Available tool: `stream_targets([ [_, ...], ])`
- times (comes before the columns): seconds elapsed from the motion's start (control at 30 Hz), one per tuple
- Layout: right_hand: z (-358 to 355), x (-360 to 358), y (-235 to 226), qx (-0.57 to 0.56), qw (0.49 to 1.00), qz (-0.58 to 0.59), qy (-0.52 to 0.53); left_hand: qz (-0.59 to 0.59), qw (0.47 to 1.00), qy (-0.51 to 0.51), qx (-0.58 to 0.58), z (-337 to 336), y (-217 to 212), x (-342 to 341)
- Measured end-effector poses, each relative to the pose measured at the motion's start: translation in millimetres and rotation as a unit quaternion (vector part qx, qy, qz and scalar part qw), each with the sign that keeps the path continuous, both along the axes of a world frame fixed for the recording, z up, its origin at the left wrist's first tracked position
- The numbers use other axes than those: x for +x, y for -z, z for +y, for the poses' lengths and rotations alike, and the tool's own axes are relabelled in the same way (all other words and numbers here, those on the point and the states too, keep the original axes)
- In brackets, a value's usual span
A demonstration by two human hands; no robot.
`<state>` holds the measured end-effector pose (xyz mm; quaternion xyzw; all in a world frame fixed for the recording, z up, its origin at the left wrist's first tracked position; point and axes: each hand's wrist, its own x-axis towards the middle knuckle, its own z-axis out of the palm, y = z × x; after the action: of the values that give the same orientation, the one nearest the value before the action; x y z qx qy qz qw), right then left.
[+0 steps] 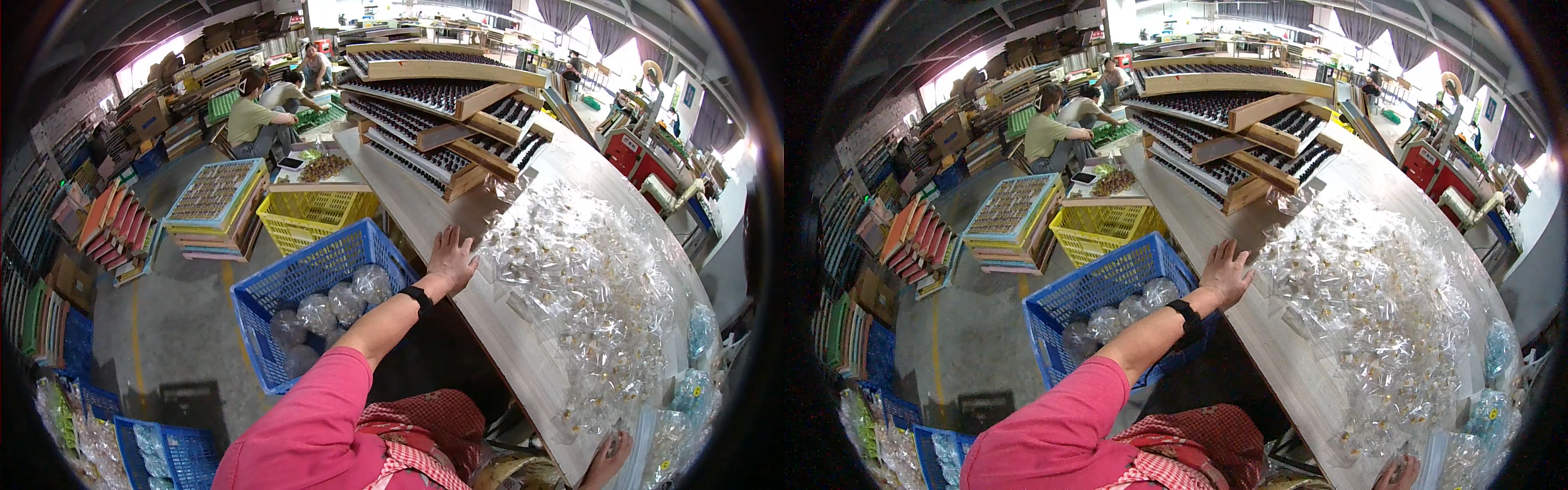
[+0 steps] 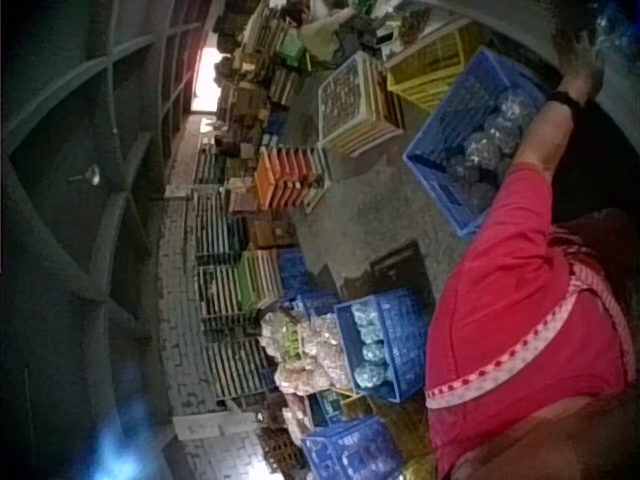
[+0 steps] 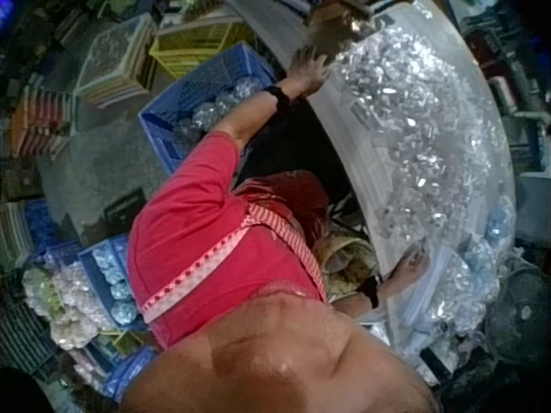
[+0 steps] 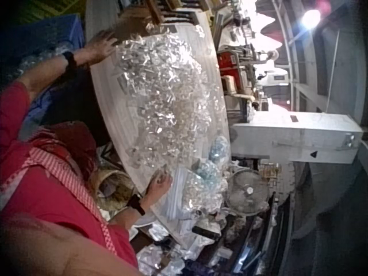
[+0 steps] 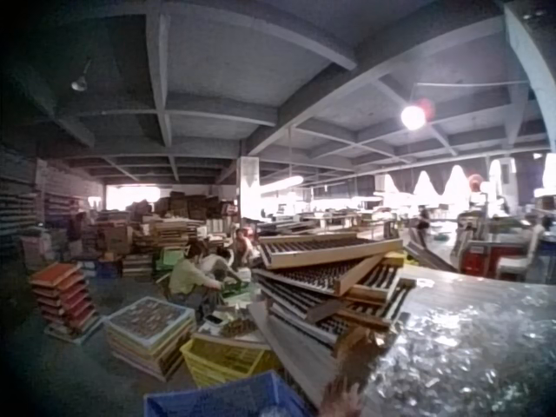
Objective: Packing small gold-colored metal components into individual plastic bags and then into a larger bag.
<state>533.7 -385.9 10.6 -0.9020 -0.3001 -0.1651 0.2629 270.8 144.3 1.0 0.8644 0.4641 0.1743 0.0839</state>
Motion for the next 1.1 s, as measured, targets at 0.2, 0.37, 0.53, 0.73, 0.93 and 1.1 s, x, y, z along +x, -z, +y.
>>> stream_targets([
  [0.2,4,-4,-7,-0.015,1.000,-0.001,-0.005,0.000,1.000,0.000,0.016,1,1,0],
  [0.37,6,-8,-10,-0.010,1.000,-0.011,-0.011,-0.001,1.000,-0.001,0.004,0,-1,0],
  [0.53,6,-9,-12,-0.020,1.000,-0.007,-0.007,0.002,1.000,0.000,-0.006,-1,-4,0],
  [0.73,9,-13,-16,-0.024,1.000,-0.018,-0.001,0.005,1.000,-0.001,0.000,1,0,0],
  [0.93,2,-3,-6,-0.014,1.000,-0.002,0.000,-0.002,1.000,0.002,0.003,-1,-2,0],
  [1.1,3,-3,-7,-0.020,1.000,-0.002,0.004,-0.003,1.000,0.002,0.004,-1,-2,-1],
])
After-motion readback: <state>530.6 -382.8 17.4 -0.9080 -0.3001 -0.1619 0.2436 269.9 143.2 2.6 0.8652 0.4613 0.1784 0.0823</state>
